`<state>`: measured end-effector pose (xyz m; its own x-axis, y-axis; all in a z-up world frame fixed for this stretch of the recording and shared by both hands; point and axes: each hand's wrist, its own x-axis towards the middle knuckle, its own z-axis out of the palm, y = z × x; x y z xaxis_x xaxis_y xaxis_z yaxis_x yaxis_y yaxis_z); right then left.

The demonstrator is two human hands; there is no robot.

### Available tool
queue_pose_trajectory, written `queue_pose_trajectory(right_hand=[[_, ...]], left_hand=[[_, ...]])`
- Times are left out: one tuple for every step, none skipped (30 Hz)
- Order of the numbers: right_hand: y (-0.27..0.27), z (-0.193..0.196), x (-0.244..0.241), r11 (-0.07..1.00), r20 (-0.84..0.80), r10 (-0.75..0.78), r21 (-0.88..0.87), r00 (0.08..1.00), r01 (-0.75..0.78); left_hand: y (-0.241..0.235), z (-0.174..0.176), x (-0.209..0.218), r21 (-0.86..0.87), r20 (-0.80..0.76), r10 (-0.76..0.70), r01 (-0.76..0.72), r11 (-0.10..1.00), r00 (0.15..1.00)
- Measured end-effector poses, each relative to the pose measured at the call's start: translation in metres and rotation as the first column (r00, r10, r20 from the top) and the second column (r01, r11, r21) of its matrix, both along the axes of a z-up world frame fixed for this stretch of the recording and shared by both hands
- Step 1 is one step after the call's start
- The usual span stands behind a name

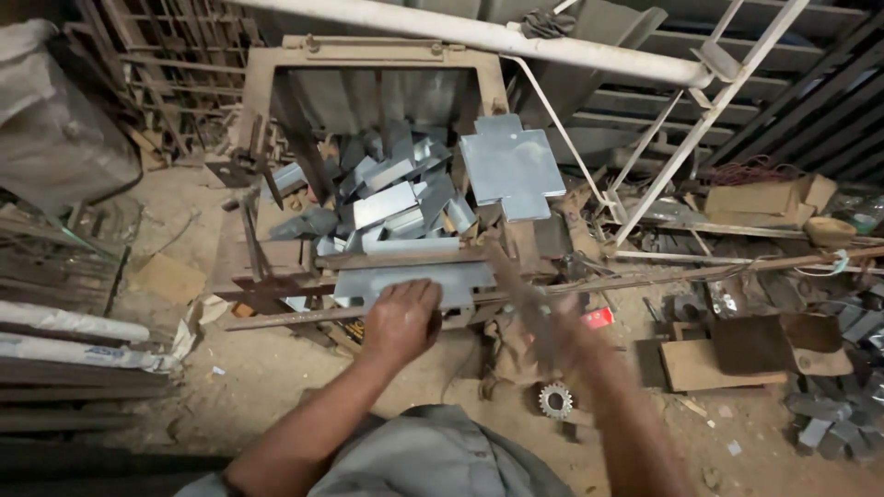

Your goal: The person bends sheet metal pieces into various shapes using a manual press and strikes them with a hammer. The person handles multiple pre-cut metal pieces, placing them into the press, manipulating a lever to bend the metal, and refining the shapes by striking them with a hammer before setting them aside on the machine.

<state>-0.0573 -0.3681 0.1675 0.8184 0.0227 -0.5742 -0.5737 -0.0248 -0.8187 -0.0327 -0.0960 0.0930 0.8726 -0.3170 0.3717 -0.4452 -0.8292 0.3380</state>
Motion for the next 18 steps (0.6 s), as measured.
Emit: queue_pose_trajectory(right_hand=[[-0.003, 0.016, 0.012, 0.981, 0.106, -0.080, 0.185, 0.991, 0.059], [0.001, 0.023, 0.032, 0.961, 0.267, -0.020, 0.270, 0.964, -0.055], [0.002, 0.025, 0.052, 0.927, 0.423, 0.025, 0.330, 0.906, -0.180], [0.011, 0.017, 0.074, 0.952, 0.427, -0.104, 0.305, 0.898, -0.035], [0.020, 0.003, 0.091, 0.954, 0.433, -0.230, 0.277, 0.871, 0.114], [0.026, -0.016, 0.100, 0.958, 0.514, -0.276, 0.213, 0.812, 0.191], [0.035, -0.039, 0.109, 0.951, 0.593, -0.306, 0.153, 0.745, 0.268], [0.040, -0.063, 0.118, 0.932, 0.668, -0.323, 0.101, 0.671, 0.348], [0.046, -0.088, 0.124, 0.932, 0.655, -0.345, 0.151, 0.673, 0.331], [0.054, -0.113, 0.129, 0.928, 0.640, -0.366, 0.201, 0.675, 0.313], [0.058, -0.133, 0.131, 0.922, 0.621, -0.387, 0.248, 0.682, 0.297], [0.061, -0.149, 0.133, 0.944, 0.652, -0.313, 0.132, 0.691, 0.303], [0.066, -0.159, 0.136, 0.952, 0.676, -0.235, 0.014, 0.699, 0.307], [0.072, -0.164, 0.137, 0.946, 0.690, -0.155, -0.104, 0.707, 0.309], [0.076, -0.163, 0.139, 0.941, 0.695, -0.127, -0.141, 0.708, 0.308], [0.079, -0.159, 0.139, 0.935, 0.698, -0.100, -0.179, 0.709, 0.307], [0.082, -0.155, 0.137, 0.927, 0.699, -0.070, -0.218, 0.711, 0.306], [0.085, -0.150, 0.136, 0.936, 0.670, -0.053, -0.226, 0.740, 0.271]], left_hand=[[0.004, 0.012, 0.011, 0.001, -0.049, 0.005, -0.005, 1.000, 0.999], [0.007, 0.024, 0.025, 0.023, -0.047, 0.015, -0.014, 1.000, 0.999], [0.008, 0.035, 0.042, 0.040, -0.044, 0.022, -0.020, 0.999, 0.999], [0.010, 0.044, 0.057, 0.058, -0.040, 0.028, -0.026, 0.998, 0.999], [0.011, 0.051, 0.068, 0.073, -0.079, 0.034, -0.028, 0.997, 0.996], [0.013, 0.056, 0.078, 0.089, -0.118, 0.041, -0.030, 0.996, 0.992], [0.016, 0.060, 0.087, 0.104, -0.156, 0.053, -0.037, 0.994, 0.986], [0.017, 0.061, 0.095, 0.087, -0.128, 0.038, -0.027, 0.996, 0.991], [0.019, 0.061, 0.101, 0.073, -0.105, 0.025, -0.018, 0.997, 0.994], [0.021, 0.059, 0.108, 0.058, -0.081, 0.014, -0.009, 0.998, 0.997], [0.025, 0.056, 0.114, 0.052, -0.107, 0.002, 0.004, 0.999, 0.994], [0.028, 0.054, 0.122, 0.046, -0.132, -0.010, 0.016, 0.999, 0.991], [0.031, 0.053, 0.132, 0.038, -0.154, -0.024, 0.030, 0.999, 0.988], [0.034, 0.053, 0.141, 0.078, -0.192, -0.035, 0.051, 0.996, 0.981], [0.036, 0.055, 0.152, 0.116, -0.227, -0.047, 0.075, 0.990, 0.973], [0.038, 0.056, 0.160, 0.153, -0.262, -0.057, 0.099, 0.983, 0.964], [0.039, 0.056, 0.164, 0.144, -0.276, -0.079, 0.122, 0.982, 0.958], [0.040, 0.056, 0.167, 0.134, -0.291, -0.102, 0.146, 0.980, 0.951]])
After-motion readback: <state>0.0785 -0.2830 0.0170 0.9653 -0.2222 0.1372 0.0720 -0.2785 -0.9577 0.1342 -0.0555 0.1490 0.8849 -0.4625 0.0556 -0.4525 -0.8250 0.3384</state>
